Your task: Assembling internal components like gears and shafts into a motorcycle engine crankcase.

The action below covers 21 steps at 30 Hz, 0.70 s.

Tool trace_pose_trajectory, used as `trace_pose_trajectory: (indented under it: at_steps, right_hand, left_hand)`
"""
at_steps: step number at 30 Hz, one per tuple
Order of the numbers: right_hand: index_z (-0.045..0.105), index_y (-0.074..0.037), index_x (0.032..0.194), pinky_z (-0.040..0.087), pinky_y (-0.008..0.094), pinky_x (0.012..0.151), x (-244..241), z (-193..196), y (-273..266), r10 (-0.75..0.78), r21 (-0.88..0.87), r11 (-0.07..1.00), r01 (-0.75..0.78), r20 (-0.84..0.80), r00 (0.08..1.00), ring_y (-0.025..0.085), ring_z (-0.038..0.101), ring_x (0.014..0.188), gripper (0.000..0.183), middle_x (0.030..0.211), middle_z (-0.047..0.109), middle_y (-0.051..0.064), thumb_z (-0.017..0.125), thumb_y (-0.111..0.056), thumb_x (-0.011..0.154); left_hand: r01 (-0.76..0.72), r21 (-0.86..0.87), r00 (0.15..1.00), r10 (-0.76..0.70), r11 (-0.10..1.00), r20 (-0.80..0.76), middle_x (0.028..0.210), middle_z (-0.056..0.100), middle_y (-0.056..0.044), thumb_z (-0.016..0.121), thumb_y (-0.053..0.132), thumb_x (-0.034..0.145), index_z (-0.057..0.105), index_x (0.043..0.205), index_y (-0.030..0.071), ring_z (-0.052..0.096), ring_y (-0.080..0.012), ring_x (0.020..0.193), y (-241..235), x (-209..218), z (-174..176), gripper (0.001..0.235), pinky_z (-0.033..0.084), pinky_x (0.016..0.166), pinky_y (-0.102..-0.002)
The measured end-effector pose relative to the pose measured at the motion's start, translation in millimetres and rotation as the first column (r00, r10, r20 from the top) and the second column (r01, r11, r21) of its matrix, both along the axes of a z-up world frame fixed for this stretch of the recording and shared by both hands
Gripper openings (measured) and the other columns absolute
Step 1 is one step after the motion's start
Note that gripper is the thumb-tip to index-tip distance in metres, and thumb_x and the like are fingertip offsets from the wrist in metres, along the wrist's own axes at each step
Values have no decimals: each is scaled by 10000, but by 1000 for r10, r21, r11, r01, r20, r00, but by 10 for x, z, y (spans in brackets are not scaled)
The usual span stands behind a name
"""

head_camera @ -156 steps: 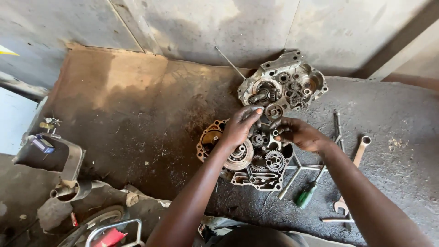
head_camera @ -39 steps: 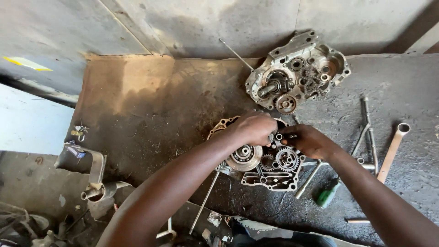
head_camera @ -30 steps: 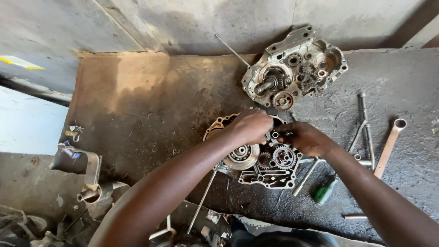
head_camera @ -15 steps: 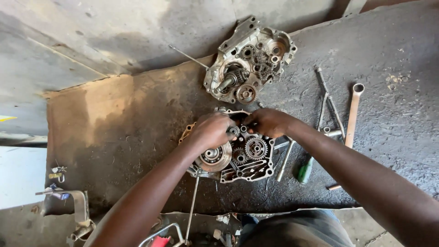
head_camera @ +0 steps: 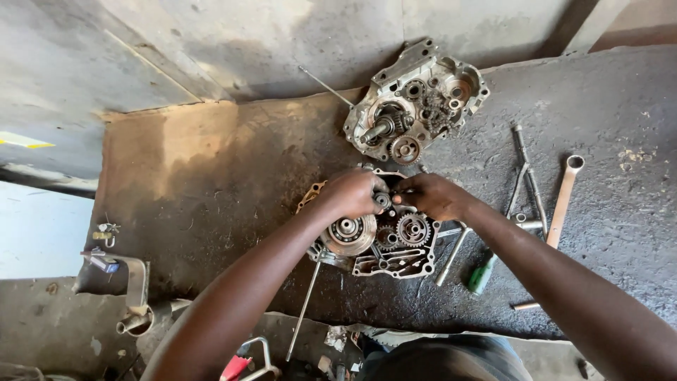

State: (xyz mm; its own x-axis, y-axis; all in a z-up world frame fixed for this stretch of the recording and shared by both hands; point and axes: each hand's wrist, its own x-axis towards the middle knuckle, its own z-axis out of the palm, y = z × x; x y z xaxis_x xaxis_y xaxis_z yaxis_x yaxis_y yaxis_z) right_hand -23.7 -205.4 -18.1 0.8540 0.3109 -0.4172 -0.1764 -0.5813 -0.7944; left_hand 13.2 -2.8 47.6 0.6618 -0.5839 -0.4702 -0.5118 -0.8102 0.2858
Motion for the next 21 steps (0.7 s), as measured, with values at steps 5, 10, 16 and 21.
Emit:
trace_pose_trajectory:
  at_steps: [5, 10, 16, 21]
  right_hand:
    - [718, -136, 1257, 521, 525, 992, -143, 564, 65, -57, 2, 998, 57, 9, 998, 412, 683, 1136, 332, 1184, 744, 212, 616, -316, 997]
    - [702, -136, 1287, 499, 541, 1017, -142, 320, 55, -76, 22, 997, 77, -21, 997, 456, 645, 1202, 352, 1246, 716, 245, 579, -321, 1013]
    - [717, -207, 1241, 527, 492, 1007, -90, 222, 51, -86, -40, 995, 86, 11, 996, 362, 690, 1158, 316, 1208, 745, 150, 628, -383, 994]
    - [694, -275, 1288, 523, 480, 1016, -80, 232, 101, 31, -166, 986, -26, 24, 999, 355, 655, 1206, 331, 1206, 748, 107, 524, -374, 1022]
  left_hand:
    - [-28, -51, 1000, 28, 998, 13, 1090, 772, -123, 775, 304, 762, 783, 1099, 213, 696, -376, 1124, 1, -14, -70, 349, 565, 965, -522]
    - [-31, -60, 1000, 30, 998, -6, 1097, 765, -158, 777, 280, 757, 777, 1112, 175, 689, -394, 1132, 54, -92, -55, 370, 555, 979, -527]
    - [-25, -53, 1000, 25, 998, -6, 1082, 767, -151, 768, 291, 752, 774, 1104, 176, 689, -387, 1128, 61, -23, -210, 370, 555, 974, -529]
    - [9, -30, 1000, -8, 1000, 12, 1145, 735, -199, 770, 330, 771, 730, 1182, 138, 661, -417, 1169, -10, 116, -306, 456, 534, 1003, -547]
